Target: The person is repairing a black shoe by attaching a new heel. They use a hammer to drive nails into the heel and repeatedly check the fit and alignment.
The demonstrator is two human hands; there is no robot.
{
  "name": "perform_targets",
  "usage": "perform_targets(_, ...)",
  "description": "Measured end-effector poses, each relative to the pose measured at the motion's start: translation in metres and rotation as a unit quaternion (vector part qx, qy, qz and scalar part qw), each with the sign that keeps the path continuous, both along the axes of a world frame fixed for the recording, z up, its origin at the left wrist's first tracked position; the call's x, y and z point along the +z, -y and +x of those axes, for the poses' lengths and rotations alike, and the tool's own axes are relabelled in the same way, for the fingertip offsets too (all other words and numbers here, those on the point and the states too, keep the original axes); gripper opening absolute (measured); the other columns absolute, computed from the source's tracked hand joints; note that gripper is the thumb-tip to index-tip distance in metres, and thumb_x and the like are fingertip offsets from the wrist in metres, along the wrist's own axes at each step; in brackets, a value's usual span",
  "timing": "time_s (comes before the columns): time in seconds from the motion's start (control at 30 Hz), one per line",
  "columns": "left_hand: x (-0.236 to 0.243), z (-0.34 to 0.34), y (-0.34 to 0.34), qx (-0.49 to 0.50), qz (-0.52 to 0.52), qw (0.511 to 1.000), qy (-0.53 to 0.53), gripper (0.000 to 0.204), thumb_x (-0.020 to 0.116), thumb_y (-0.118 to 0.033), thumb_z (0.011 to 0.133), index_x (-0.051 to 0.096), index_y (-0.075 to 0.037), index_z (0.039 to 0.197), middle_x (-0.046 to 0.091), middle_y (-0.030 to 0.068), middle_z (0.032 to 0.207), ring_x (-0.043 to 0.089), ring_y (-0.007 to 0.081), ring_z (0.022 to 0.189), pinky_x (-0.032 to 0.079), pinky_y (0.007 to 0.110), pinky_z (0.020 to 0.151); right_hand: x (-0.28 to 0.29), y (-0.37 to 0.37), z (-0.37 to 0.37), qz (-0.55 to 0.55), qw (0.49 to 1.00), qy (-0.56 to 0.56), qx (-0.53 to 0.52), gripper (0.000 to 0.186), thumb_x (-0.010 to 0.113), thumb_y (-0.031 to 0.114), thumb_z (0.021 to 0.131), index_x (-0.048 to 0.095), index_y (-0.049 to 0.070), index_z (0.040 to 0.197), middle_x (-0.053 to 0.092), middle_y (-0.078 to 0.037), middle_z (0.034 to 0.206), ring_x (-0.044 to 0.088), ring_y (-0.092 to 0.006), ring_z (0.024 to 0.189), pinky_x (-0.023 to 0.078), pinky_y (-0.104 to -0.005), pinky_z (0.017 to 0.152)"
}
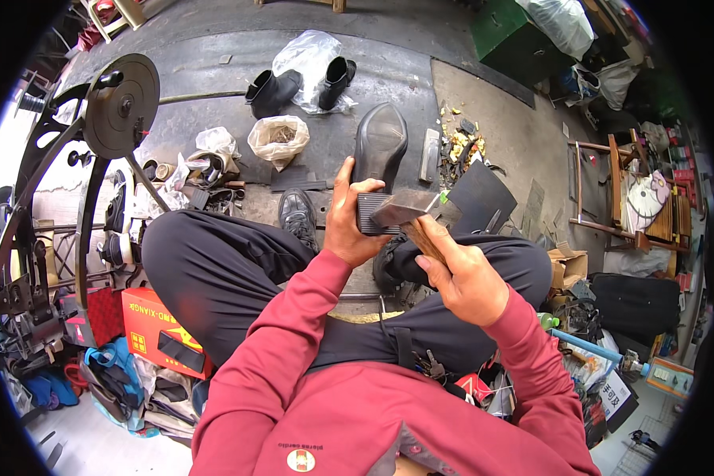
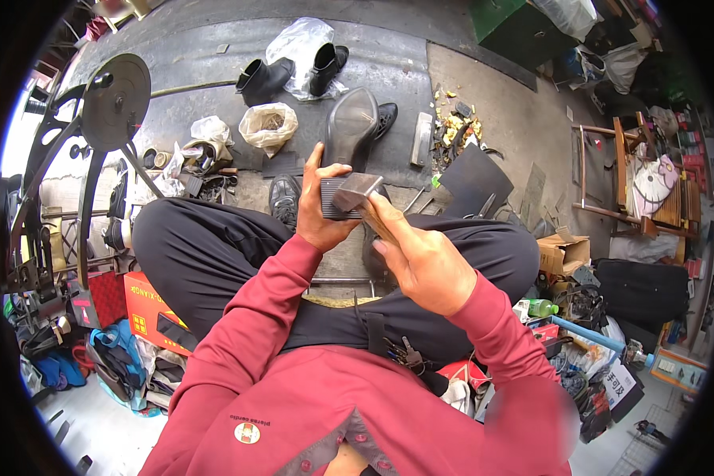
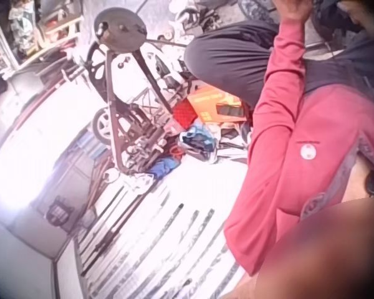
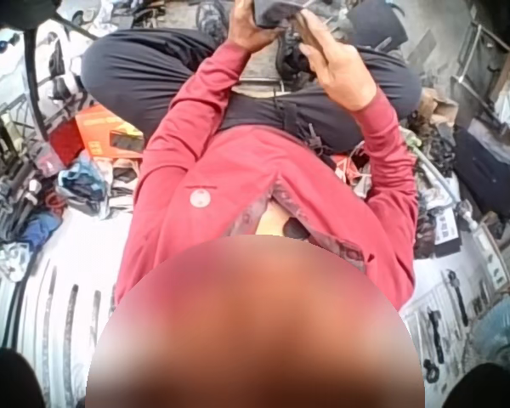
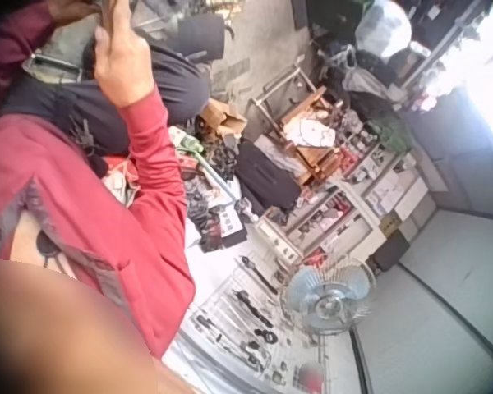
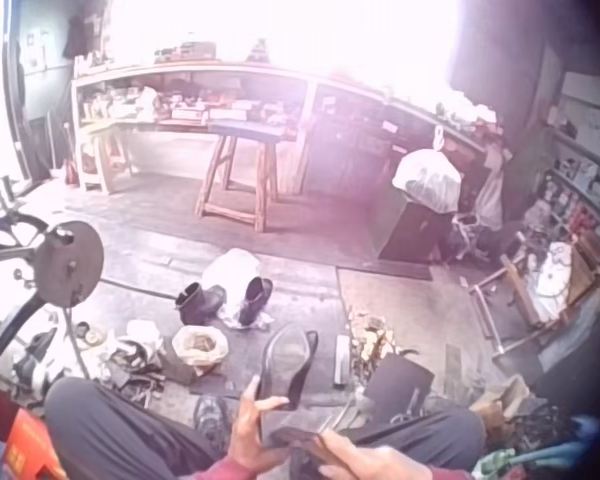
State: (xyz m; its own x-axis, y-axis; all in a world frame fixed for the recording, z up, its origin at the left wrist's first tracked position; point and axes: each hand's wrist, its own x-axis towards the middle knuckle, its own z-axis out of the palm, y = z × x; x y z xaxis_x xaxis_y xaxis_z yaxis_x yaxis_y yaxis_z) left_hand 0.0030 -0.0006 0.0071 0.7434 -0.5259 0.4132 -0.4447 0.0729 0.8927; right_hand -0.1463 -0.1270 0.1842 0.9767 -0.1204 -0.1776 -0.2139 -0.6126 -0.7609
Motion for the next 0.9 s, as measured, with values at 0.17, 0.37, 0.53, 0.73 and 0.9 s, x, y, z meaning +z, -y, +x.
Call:
perform_targets(0.17,0.0,0.001,0.002,-0.017,-0.001,1.0,-0.011,0.081,0.098,-0.003,0.057,0.063,-0.011,0.129,0.063,0.0137,0.139,0.035,0.0467,0.156,0.034,0.056,0.125,-0.026,-0.007,-0.017,-0.004,0.998,0.053,-0.033,0.063,0.063,-0.001,0.102,0.037,-0.007,0.158,0.072,-0.033,0.109,0.072,-0.0512,0.092,0.058,-0.0442,0.077)
perform_targets(0.37,0.003,0.001,0.001,-0.011,0.005,1.0,-0.023,0.079,0.092,-0.001,0.054,0.065,-0.017,0.127,0.04,0.0272,0.162,0.04,0.0466,0.155,0.047,0.05,0.117,-0.023,-0.007,-0.011,0.024,0.997,0.065,-0.045,0.06,0.061,0.003,0.106,0.037,-0.007,0.16,0.066,-0.015,0.082,0.063,-0.0225,0.063,0.053,-0.0336,0.064)
perform_targets(0.53,0.005,-0.001,0.0,-0.003,0.003,0.999,-0.043,0.08,0.091,-0.001,0.055,0.064,-0.018,0.128,0.037,0.0305,0.165,0.042,0.0475,0.153,0.049,0.049,0.116,0.007,0.006,0.003,0.064,0.997,0.017,-0.038,0.06,0.061,0.004,0.107,0.039,-0.005,0.161,0.063,-0.009,0.076,0.059,-0.0161,0.061,0.052,-0.0322,0.061)
perform_targets(0.73,0.005,0.0,0.0,0.0,0.002,1.0,-0.031,0.08,0.092,-0.002,0.055,0.064,-0.018,0.128,0.038,0.0301,0.164,0.042,0.0475,0.153,0.049,0.05,0.116,0.022,0.008,0.006,-0.045,0.997,0.057,0.002,0.056,0.062,0.007,0.106,0.04,-0.003,0.157,0.065,-0.012,0.077,0.063,-0.0207,0.061,0.053,-0.0349,0.062)
perform_targets(0.9,0.003,0.001,0.0,-0.003,0.008,1.0,-0.017,0.079,0.092,-0.002,0.055,0.063,-0.016,0.127,0.039,0.0298,0.164,0.041,0.0481,0.153,0.049,0.051,0.115,0.05,0.015,0.01,-0.036,0.994,-0.096,0.034,0.055,0.063,0.006,0.104,0.043,-0.004,0.154,0.071,-0.035,0.117,0.07,-0.052,0.106,0.057,-0.0495,0.087)
